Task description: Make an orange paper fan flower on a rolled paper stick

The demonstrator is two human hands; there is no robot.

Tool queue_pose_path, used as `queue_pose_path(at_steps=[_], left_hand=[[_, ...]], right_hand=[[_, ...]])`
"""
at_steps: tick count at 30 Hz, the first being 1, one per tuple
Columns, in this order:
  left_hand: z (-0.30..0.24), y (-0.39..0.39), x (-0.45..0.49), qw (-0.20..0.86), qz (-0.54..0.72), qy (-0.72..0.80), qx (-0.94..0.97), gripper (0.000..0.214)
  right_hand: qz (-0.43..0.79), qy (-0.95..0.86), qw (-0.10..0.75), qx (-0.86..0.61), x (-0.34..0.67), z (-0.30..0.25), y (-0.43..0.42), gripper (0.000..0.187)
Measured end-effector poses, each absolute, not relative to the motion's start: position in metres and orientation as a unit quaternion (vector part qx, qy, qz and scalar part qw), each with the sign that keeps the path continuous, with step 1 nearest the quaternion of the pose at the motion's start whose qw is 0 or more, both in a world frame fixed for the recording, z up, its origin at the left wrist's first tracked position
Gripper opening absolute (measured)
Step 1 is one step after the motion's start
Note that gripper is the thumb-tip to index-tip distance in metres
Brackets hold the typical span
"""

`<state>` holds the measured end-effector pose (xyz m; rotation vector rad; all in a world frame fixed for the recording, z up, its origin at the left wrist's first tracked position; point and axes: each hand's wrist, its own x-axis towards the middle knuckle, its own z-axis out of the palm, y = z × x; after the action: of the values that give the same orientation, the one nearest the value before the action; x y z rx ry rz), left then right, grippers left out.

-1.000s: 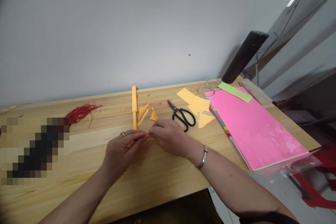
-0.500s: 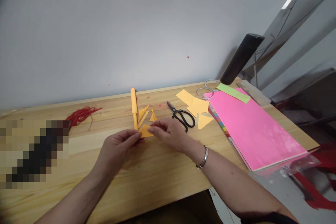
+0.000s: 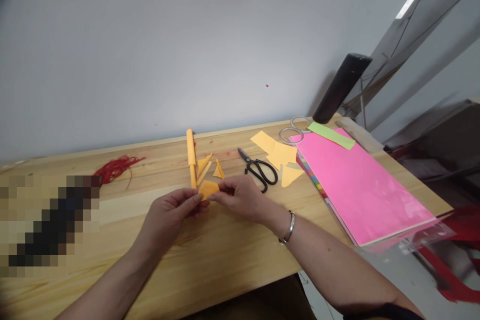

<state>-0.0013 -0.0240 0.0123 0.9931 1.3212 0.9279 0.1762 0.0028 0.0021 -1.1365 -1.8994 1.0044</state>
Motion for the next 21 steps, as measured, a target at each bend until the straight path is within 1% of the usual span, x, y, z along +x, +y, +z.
queue_pose_path(at_steps=[3,7,11,16,19,21], left_hand=[[0.0112,-0.0229,-0.0015,0.59,0.395,0.565,0.42,0.016],[0.0082,-0.022,-0.0028,0.604,0.41,0.551,0.405,0.018],[0.0049,-0.022,-0.0042,0.624,0.426,0.54,0.371,0.019],[0.0051,-0.023,-0.0045,0.614,0.424,0.538,0.391,0.018],[0.0078,-0.0239,-0.0035,0.593,0.406,0.544,0.434,0.016],[0.0096,-0.0244,-0.0024,0.579,0.391,0.551,0.456,0.015]], right_hand=[[0.394,-0.732,0.35,-0.432,0.1764,0.0028,0.0028,0.026],[0.437,-0.711,0.348,-0.427,0.1771,0.001,0.0032,0.024],[0.487,-0.687,0.347,-0.412,0.1771,-0.0034,0.0048,0.012],[0.581,-0.624,0.361,-0.377,0.1768,-0.0019,0.0056,0.026],[0.57,-0.628,0.343,-0.404,0.1773,0.0022,0.0054,0.024],[0.555,-0.635,0.325,-0.429,0.1775,0.0049,0.0052,0.026]])
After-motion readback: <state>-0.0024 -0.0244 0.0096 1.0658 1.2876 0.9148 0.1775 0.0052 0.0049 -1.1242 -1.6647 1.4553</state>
